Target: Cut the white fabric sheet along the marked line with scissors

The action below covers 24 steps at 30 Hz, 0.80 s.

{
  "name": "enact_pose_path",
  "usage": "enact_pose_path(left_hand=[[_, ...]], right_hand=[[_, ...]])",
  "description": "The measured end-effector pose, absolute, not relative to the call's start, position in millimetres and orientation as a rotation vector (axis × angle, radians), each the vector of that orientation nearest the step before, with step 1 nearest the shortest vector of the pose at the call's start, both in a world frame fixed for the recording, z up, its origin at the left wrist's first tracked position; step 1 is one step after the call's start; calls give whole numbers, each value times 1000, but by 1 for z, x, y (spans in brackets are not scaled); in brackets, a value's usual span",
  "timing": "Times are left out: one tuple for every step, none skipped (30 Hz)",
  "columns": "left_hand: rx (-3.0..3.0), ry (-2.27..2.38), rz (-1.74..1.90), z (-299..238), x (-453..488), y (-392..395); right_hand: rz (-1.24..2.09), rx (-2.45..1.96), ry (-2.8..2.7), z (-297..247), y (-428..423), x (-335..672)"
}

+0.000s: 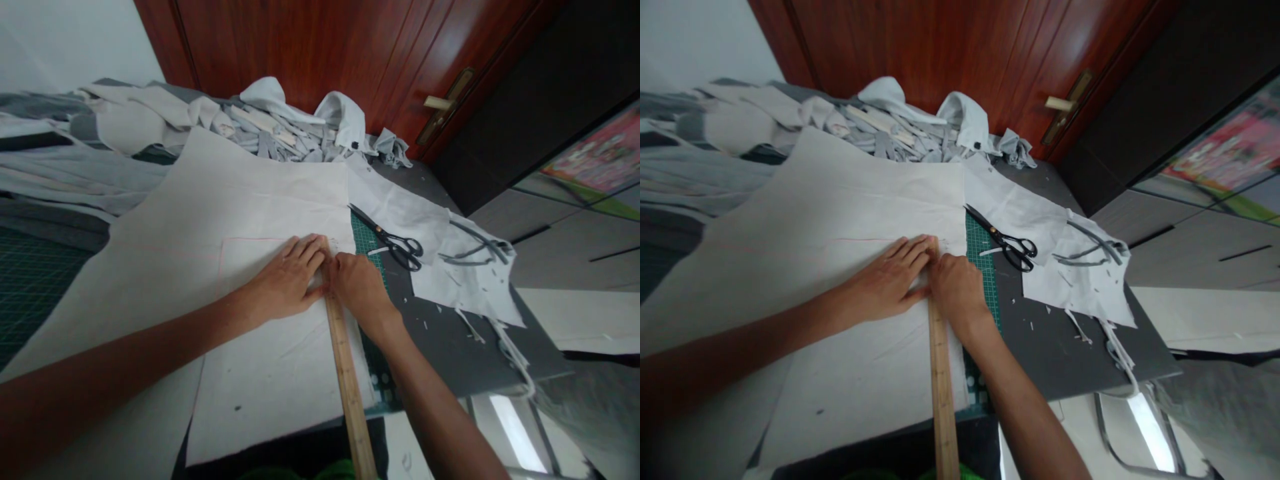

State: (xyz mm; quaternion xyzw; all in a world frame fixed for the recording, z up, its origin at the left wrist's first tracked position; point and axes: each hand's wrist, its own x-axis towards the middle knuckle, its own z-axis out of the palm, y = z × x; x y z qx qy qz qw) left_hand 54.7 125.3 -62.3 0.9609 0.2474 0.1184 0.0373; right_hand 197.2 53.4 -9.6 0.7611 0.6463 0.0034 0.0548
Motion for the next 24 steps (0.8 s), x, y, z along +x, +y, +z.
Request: enact_pose_path(left_hand=[[2948,762,361,-62,55,125],[2947,764,361,-62,55,125],[2945,766,361,-61,55,125],[2945,769,360,-61,55,125],[2947,772,360,-61,56,125],[2950,774,359,-61,56,125],[2956,776,358,-62,56,125],[2963,775,359,-62,56,125],[2969,774,362,-62,56,126],[2973,772,366,-62,56,126],[2976,772,368,-62,56,126],[2978,771,370,-62,56,126],[2980,771,372,-62,56,126],[2981,768,372,-62,56,126],[2983,765,369,-62,56,126],[2985,760,365,-62,56,126],[2985,758,363,-61,56,126],[2984,755,364,-61,55,126],[2980,753,368,-61,55,127],[2973,751,373,-61,55,127],[2965,747,381,-62,55,127],[2957,742,388,-62,56,128],[2950,736,393,-62,56,128],[2947,733,394,-62,56,128]], right_hand=[[14,2285,1974,-10,54,198],[18,2257,1985,-10,56,198],[24,2232,1994,-10,57,199],[27,2211,2001,-9,59,199],[29,2202,2000,-9,60,200],[25,2209,1989,-9,62,200],[18,2226,1973,-8,63,201],[12,2230,1968,-8,64,201],[12,2211,1978,-7,65,202],[21,2174,1999,-7,65,203],[38,2121,2028,-7,65,204],[60,2057,2060,-7,65,205],[83,2003,2081,-8,65,206],[105,1965,2090,-9,65,207],[124,1939,2090,-10,65,208],[140,1919,2089,-10,65,209],[151,1906,2088,-11,65,209],[152,1896,2093,-11,66,210],[141,1886,2104,-10,66,210],[122,1876,2120,-10,67,211],[101,1866,2136,-8,68,211],[83,1862,2150,-7,70,212],[71,1863,2162,-6,71,213],[69,1872,2173,-4,72,213]])
